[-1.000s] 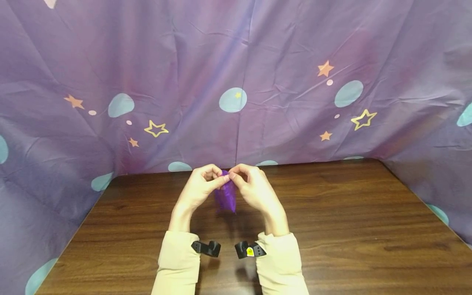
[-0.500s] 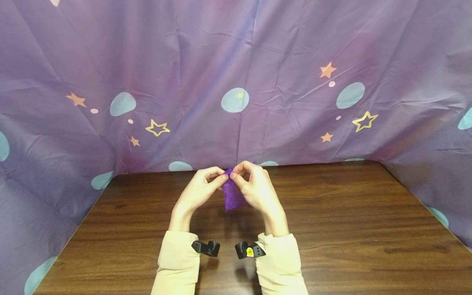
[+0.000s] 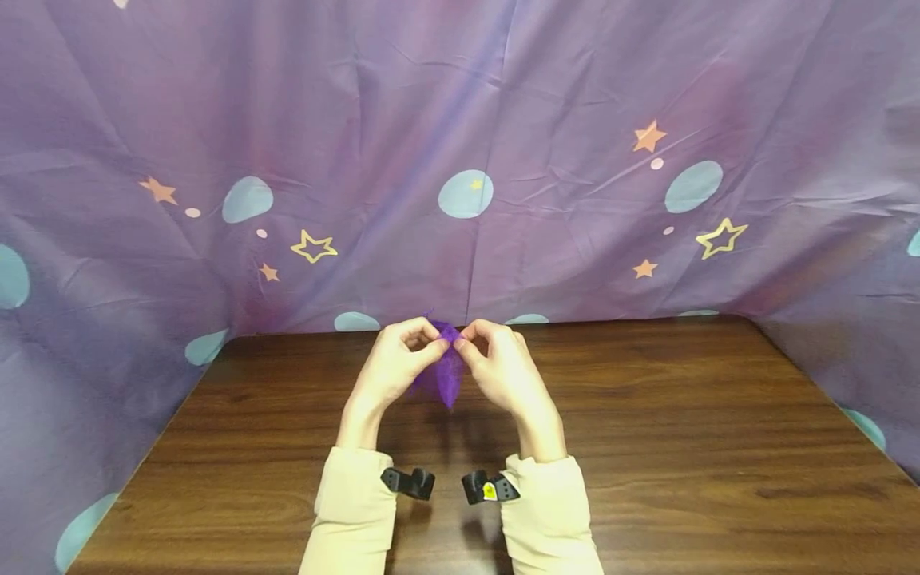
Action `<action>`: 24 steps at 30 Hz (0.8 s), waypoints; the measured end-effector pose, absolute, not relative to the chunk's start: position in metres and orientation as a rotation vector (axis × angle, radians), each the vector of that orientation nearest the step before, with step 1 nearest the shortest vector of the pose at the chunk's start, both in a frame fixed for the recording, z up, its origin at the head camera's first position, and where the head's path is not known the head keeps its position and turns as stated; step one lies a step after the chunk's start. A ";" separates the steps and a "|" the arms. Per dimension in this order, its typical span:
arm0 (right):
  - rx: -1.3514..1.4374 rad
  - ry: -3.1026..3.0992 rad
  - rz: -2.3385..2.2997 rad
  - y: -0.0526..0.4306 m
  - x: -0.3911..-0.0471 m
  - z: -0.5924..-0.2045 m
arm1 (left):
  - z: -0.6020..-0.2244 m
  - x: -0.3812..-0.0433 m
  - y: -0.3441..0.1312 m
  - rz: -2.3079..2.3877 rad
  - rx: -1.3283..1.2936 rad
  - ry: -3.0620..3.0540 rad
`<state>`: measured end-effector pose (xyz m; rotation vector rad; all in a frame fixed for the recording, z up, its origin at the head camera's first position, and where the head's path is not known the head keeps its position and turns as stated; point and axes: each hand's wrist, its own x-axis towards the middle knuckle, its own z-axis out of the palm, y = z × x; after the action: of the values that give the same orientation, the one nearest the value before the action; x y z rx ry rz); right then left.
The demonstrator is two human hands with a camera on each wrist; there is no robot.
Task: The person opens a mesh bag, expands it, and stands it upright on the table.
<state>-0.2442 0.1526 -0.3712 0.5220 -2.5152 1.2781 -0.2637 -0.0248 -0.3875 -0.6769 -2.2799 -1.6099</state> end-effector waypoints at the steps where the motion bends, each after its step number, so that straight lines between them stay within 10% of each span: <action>1: 0.516 -2.511 1.278 0.153 -0.244 -0.371 | -0.388 -0.263 -0.024 -1.617 -0.666 -2.262; 24: 0.430 -2.414 1.277 0.155 -0.244 -0.372 | -0.389 -0.265 -0.021 -1.392 -0.723 -2.269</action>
<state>-0.2444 0.1553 -0.3720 0.4304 -2.4137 1.2773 -0.2654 -0.0206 -0.3895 -0.7229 -2.2686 -1.3919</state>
